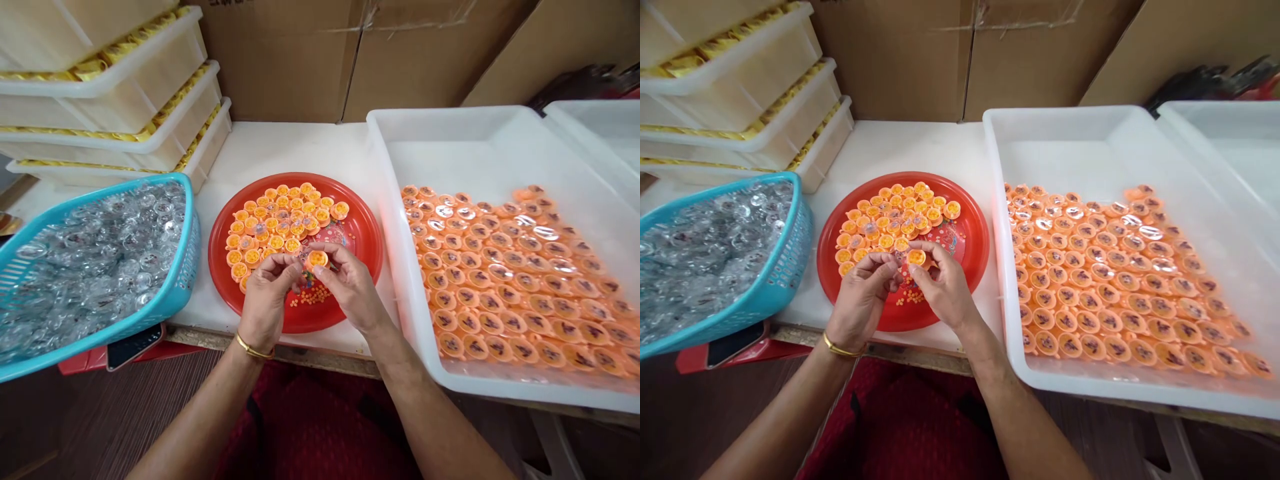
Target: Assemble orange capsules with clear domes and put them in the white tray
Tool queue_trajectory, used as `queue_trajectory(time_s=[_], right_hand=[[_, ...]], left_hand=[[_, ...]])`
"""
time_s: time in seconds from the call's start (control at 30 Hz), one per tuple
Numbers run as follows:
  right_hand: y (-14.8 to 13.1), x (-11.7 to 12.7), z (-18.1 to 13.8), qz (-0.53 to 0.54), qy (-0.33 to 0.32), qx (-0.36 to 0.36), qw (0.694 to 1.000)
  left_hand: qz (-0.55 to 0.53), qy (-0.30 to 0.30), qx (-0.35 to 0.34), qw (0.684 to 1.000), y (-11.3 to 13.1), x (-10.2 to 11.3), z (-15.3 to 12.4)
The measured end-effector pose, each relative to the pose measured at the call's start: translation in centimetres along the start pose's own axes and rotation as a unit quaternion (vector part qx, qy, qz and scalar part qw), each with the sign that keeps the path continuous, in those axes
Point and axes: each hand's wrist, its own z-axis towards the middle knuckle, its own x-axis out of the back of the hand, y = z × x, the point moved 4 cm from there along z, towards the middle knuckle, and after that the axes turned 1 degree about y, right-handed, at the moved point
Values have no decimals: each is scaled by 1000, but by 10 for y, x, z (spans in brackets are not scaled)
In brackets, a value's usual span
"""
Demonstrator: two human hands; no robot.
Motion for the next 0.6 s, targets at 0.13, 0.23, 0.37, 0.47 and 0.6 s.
queue_trajectory(time_s=[0.13, 0.23, 0.37, 0.47, 0.6], right_hand=[[1, 0, 0, -18, -1, 2, 1000], [-1, -1, 0, -21, 0, 14, 1000], [-1, -1, 0, -34, 3, 22, 999], [1, -1, 1, -26, -4, 16, 1000], [3, -1, 1, -3, -9, 17, 1000]], left_hand=[[61, -2, -38, 997, 5, -3, -1], [93, 0, -49, 994, 4, -3, -2], [127, -2, -52, 991, 0, -1, -6], [140, -9, -44, 989, 0, 0, -6], [124, -22, -23, 992, 5, -1, -2]])
